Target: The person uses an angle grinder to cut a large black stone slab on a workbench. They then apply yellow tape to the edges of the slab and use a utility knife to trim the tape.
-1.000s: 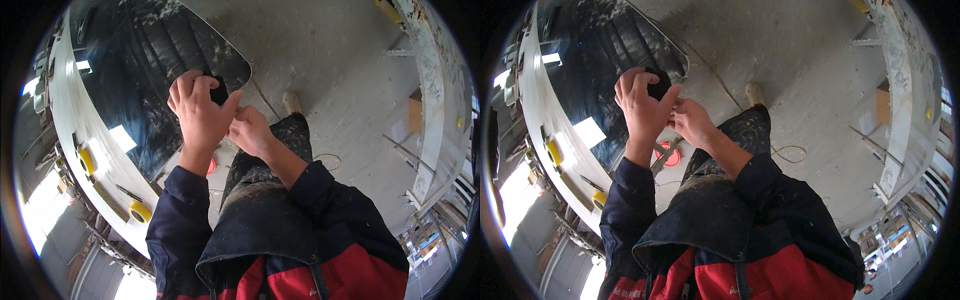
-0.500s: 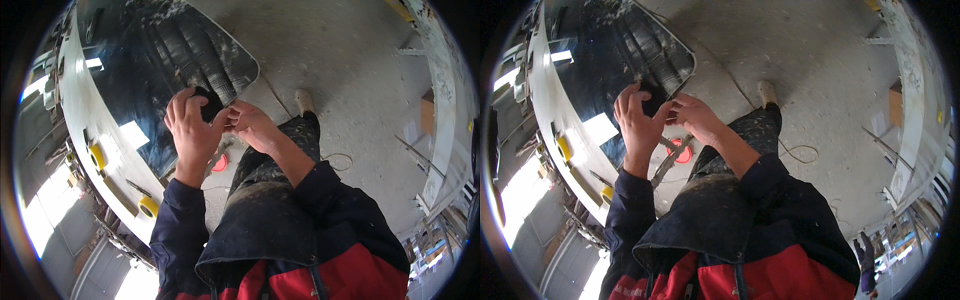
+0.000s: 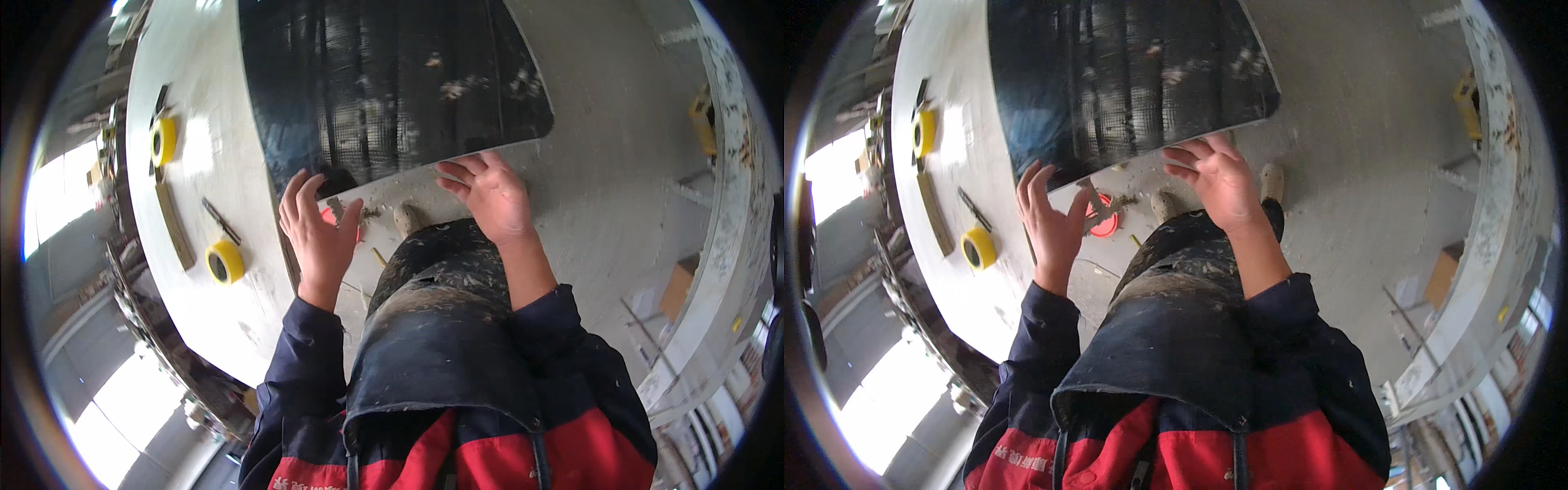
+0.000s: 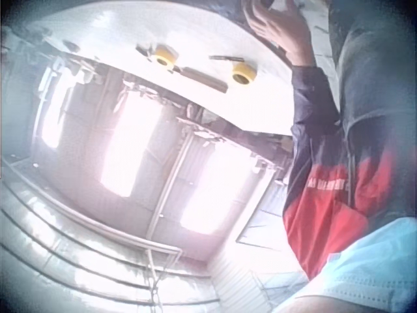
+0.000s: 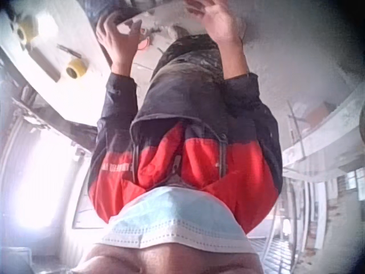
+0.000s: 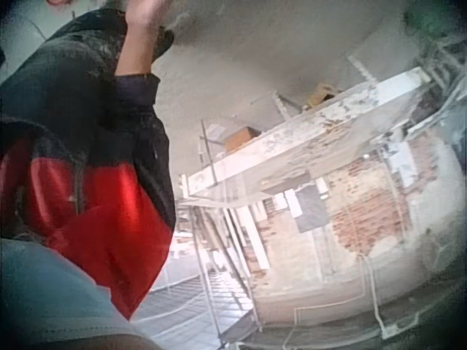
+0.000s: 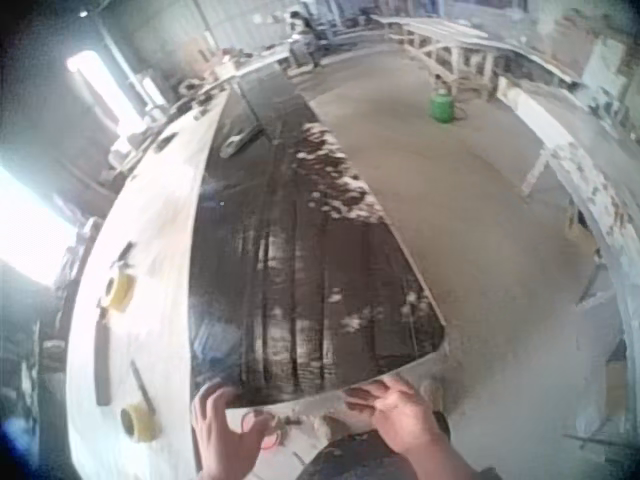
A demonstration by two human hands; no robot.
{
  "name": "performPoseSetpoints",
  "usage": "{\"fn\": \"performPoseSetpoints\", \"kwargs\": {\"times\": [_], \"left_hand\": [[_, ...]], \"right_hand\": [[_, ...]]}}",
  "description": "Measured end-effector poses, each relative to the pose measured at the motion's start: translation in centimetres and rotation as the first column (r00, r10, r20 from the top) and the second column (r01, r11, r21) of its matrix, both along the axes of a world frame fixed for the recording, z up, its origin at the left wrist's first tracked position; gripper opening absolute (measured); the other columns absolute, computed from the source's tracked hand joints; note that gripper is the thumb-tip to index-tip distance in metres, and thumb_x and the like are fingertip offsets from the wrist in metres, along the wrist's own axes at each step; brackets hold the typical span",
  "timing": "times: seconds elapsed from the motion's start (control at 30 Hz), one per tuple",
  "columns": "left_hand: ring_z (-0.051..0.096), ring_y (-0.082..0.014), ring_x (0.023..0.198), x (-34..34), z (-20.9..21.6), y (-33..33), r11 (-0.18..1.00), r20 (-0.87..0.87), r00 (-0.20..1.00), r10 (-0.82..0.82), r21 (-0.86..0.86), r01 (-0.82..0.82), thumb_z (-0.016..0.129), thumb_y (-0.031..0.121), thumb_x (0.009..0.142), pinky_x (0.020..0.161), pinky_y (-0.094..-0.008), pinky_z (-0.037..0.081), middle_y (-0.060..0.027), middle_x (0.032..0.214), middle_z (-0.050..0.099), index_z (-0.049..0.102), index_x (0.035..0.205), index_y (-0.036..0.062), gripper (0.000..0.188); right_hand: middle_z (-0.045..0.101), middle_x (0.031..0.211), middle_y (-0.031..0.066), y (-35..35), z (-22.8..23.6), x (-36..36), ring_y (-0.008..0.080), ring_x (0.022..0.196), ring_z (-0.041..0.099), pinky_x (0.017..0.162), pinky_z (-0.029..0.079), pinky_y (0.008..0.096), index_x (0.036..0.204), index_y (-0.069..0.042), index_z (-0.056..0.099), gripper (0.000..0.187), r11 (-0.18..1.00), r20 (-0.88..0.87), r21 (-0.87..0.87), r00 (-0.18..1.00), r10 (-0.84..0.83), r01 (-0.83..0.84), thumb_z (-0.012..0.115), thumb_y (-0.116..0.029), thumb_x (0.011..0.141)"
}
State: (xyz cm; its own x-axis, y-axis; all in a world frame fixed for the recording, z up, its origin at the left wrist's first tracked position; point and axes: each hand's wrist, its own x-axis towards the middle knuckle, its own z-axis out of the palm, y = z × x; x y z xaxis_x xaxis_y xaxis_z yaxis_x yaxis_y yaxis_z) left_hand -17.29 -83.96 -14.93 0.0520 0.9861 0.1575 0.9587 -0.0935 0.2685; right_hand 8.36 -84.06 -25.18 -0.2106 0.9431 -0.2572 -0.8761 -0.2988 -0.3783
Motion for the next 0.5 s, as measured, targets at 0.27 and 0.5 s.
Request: {"fn": "performPoseSetpoints", "kwargs": {"times": [0.27, 0.5], "left_hand": [[0.068, -0.026, 0.1, -4.1, -3.1, -6.3, 0.712, 0.745, -0.275, 0.608, -0.665, -0.225, 0.062, 0.015, 0.099, 0.083, -0.0378, 0.057, -0.0147, 0.124, 0.061, 0.042, 0.145, -0.0038, 0.054], [0.066, -0.0263, 0.094, -5.2, -5.5, -4.4, 0.779, 0.745, -0.565, 0.355, -0.57, -0.262, 0.059, 0.01, 0.099, 0.082, -0.042, 0.058, -0.0146, 0.119, 0.059, 0.025, 0.156, 0.0002, 0.068]], "right_hand": [[0.067, 0.122, 0.0143, 1.0, 1.9, -0.4, 0.0319, 0.12, 0.06, 0.107, 0.047, 0.0485, 0.123, -0.006, 0.063, 0.036, 0.987, 0.076, -0.16, 0.997, 0.014, -0.002, 0.057, -0.015, 0.089], [0.066, 0.123, 0.0155, 1.5, 2.0, -0.8, 0.0329, 0.121, 0.059, 0.11, 0.047, 0.0486, 0.114, -0.003, 0.066, 0.031, 0.976, 0.112, -0.194, 0.986, 0.119, -0.096, 0.058, -0.016, 0.087]]}}
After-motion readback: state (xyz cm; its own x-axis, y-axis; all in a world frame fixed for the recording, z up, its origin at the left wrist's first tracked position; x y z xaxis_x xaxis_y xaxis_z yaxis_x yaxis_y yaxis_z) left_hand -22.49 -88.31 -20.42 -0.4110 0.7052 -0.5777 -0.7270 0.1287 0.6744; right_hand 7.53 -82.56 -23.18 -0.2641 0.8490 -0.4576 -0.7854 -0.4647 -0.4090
